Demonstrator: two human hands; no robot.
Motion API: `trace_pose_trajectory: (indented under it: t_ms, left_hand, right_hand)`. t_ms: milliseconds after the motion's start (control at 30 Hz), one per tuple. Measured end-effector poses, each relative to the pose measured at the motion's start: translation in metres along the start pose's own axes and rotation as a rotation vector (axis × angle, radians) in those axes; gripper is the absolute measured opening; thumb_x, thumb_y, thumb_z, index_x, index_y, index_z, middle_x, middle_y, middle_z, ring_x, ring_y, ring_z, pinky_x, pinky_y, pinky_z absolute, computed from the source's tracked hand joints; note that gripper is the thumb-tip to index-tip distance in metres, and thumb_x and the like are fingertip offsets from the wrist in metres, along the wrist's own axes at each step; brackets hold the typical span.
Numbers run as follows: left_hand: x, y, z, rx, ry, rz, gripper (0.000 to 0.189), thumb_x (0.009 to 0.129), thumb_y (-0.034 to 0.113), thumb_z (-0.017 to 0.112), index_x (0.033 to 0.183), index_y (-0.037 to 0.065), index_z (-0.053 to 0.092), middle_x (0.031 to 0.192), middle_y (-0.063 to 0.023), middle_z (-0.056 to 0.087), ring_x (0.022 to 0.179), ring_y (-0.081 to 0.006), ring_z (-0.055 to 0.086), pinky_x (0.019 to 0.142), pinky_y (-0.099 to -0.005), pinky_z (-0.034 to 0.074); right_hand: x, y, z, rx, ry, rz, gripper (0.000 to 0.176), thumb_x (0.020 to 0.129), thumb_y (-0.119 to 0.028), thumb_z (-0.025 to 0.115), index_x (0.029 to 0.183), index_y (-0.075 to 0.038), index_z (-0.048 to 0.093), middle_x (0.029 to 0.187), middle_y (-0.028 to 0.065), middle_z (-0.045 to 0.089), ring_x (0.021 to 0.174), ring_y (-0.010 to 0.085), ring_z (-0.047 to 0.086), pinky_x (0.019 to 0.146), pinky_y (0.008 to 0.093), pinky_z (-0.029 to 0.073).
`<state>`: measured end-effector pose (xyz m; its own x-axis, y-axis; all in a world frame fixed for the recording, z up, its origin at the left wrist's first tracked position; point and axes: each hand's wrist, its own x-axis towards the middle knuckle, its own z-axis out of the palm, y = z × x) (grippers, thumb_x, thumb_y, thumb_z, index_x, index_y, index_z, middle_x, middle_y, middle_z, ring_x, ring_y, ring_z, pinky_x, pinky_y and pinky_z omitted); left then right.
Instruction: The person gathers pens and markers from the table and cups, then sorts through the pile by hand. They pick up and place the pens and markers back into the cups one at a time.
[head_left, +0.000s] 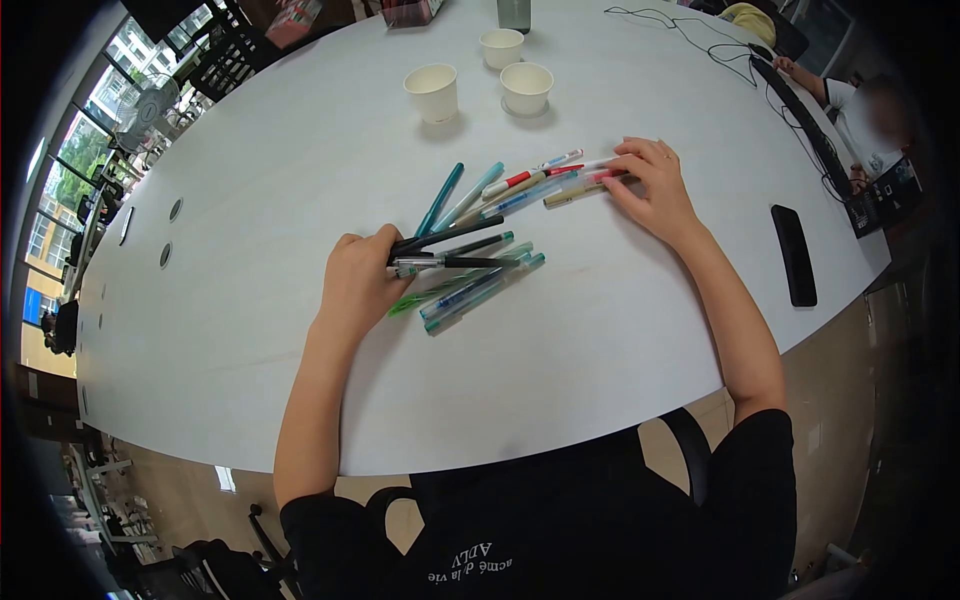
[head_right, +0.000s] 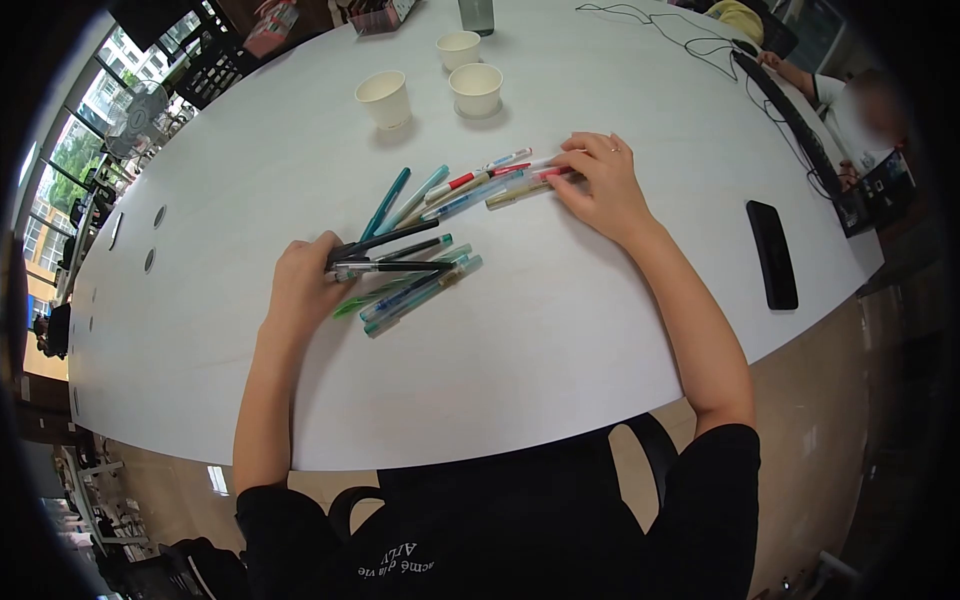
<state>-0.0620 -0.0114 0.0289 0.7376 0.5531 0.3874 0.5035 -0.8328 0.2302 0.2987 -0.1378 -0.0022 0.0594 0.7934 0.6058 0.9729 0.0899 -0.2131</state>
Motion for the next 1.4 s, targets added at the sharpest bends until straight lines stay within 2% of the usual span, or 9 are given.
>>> trace_pose_trajectory:
  t_ms: [333,500,667,700,800,900,1000,1133,1400]
  left_hand:
    - [0.003,0.006,-0.015,-0.218,-0.197,-0.213,0.029,0.060,0.013,0.070,0.082,-0.001,0.057,0.060,-0.0165,0.055,0.059,-0.0337,0.055,0.056,-0.0388,0.044]
    - [0.004,0.004,-0.014,-0.320,-0.219,-0.299,0.042,0.069,0.030,0.078,0.082,-0.003,0.057,0.061,-0.0089,0.049,0.057,-0.0180,0.043,0.054,-0.0318,0.037]
    - [0.005,0.005,-0.009,-0.372,-0.214,-0.337,0.027,0.081,0.021,0.069,0.082,-0.003,0.058,0.060,-0.0069,0.051,0.056,-0.0122,0.043,0.053,-0.0287,0.036]
    - [0.004,0.005,-0.006,-0.382,-0.210,-0.332,0.026,0.082,0.021,0.068,0.083,-0.003,0.058,0.060,-0.0064,0.050,0.057,-0.0117,0.042,0.053,-0.0279,0.036]
    - [0.003,0.023,-0.007,-0.515,-0.193,-0.367,0.021,0.085,0.018,0.063,0.083,-0.003,0.059,0.060,-0.0049,0.046,0.057,-0.0107,0.038,0.052,-0.0260,0.033]
    - [0.004,0.050,-0.015,-0.598,-0.279,-0.447,0.016,0.088,0.016,0.062,0.086,0.000,0.060,0.062,-0.0068,0.049,0.058,-0.0130,0.039,0.059,-0.0284,0.036]
    - [-0.010,0.055,0.003,-0.382,-0.150,-0.084,0.015,0.089,0.017,0.060,0.092,0.003,0.062,0.066,-0.0086,0.055,0.063,-0.0200,0.044,0.074,-0.0334,0.038]
    - [-0.011,0.083,-0.005,-0.406,-0.293,-0.032,0.021,0.094,0.024,0.055,0.102,0.006,0.062,0.071,-0.0095,0.054,0.068,-0.0275,0.044,0.084,-0.0367,0.035]
    - [-0.022,0.091,0.007,-0.427,-0.277,0.175,0.020,0.091,0.021,0.059,0.105,0.007,0.059,0.073,-0.0085,0.059,0.070,-0.0253,0.052,0.084,-0.0368,0.034]
  right_hand:
    - [-0.005,-0.008,0.003,0.041,-0.183,-0.035,0.017,0.078,-0.017,0.070,0.092,-0.013,0.062,0.118,0.0055,0.054,0.125,0.0262,0.044,0.105,0.0576,0.023]
    - [-0.004,-0.013,0.004,0.024,-0.165,-0.093,0.011,0.081,-0.011,0.066,0.089,-0.012,0.058,0.120,0.0051,0.053,0.126,0.0270,0.043,0.104,0.0577,0.024]
    - [-0.001,-0.024,0.005,0.155,-0.068,-0.157,0.016,0.084,-0.004,0.060,0.097,-0.009,0.056,0.108,0.0054,0.058,0.114,0.0270,0.052,0.106,0.0542,0.024]
    - [0.000,-0.027,0.003,0.126,0.011,-0.227,0.015,0.084,-0.003,0.060,0.097,-0.007,0.054,0.101,0.0078,0.060,0.097,0.0269,0.059,0.094,0.0455,0.040]
    - [-0.009,-0.047,0.006,0.281,0.134,-0.203,0.020,0.081,-0.009,0.066,0.098,-0.006,0.056,0.100,0.0092,0.059,0.080,0.0262,0.060,0.070,0.0363,0.049]
    - [-0.006,-0.098,-0.007,0.170,0.330,-0.488,0.036,0.075,-0.024,0.074,0.104,-0.009,0.060,0.101,0.0051,0.060,0.067,0.0190,0.053,0.054,0.0294,0.043]
    - [-0.012,-0.124,-0.001,-0.140,0.391,-0.607,0.035,0.076,-0.028,0.070,0.108,-0.014,0.063,0.110,-0.0015,0.061,0.066,0.0125,0.045,0.056,0.0243,0.038]
    - [-0.008,-0.121,0.003,-0.301,0.369,-0.604,0.029,0.079,-0.020,0.064,0.108,-0.016,0.062,0.118,-0.0030,0.060,0.066,0.0106,0.043,0.057,0.0238,0.035]
    - [-0.006,-0.121,0.002,-0.270,0.529,-0.696,0.015,0.081,-0.023,0.064,0.095,-0.020,0.060,0.081,-0.0046,0.058,0.063,0.0113,0.044,0.056,0.0236,0.033]
